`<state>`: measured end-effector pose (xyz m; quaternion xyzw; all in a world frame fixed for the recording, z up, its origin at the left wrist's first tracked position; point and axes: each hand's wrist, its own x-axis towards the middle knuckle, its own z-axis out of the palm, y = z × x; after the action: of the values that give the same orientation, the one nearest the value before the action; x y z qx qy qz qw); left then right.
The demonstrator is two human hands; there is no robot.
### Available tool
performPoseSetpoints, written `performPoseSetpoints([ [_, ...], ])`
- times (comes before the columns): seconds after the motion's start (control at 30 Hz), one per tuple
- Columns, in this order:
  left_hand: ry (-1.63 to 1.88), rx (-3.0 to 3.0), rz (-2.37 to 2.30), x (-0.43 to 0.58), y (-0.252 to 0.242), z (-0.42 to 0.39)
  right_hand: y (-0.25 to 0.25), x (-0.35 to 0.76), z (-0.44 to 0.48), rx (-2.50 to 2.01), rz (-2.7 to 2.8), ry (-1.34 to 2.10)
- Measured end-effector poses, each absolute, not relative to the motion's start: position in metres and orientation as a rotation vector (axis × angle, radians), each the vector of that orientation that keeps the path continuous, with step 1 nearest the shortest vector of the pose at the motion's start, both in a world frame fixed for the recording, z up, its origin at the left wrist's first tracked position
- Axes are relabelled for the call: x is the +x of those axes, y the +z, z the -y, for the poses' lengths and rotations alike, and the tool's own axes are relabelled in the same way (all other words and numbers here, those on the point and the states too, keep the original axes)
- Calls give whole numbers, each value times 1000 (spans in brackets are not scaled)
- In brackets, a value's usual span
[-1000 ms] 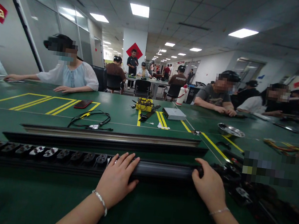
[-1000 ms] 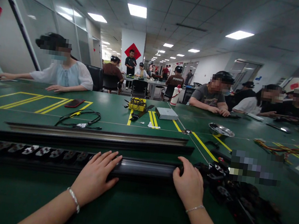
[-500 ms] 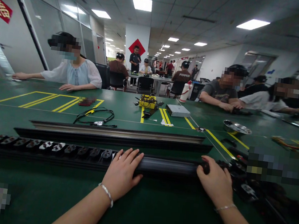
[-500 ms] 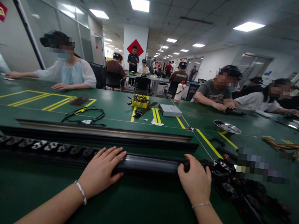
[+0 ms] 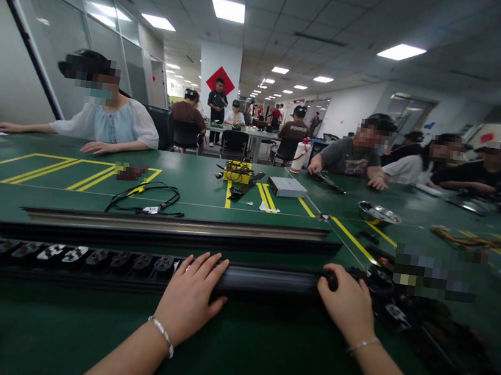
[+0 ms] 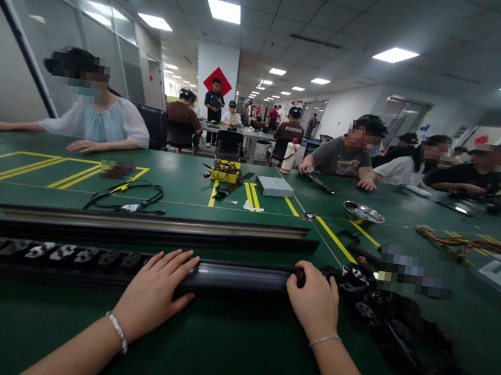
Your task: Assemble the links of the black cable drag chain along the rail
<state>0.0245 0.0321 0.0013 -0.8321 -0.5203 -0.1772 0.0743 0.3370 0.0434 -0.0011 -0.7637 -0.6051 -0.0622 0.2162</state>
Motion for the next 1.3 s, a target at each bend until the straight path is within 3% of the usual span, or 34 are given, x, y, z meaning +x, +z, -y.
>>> performPoseSetpoints([
  [0.97,-574,-2501,1560,24,-2,-33,-1,339,-42,-2100,1650,-296],
  [1.3,-539,-2505,1587,26,3,-31,-1,343,-42,-2155,1627,-171],
])
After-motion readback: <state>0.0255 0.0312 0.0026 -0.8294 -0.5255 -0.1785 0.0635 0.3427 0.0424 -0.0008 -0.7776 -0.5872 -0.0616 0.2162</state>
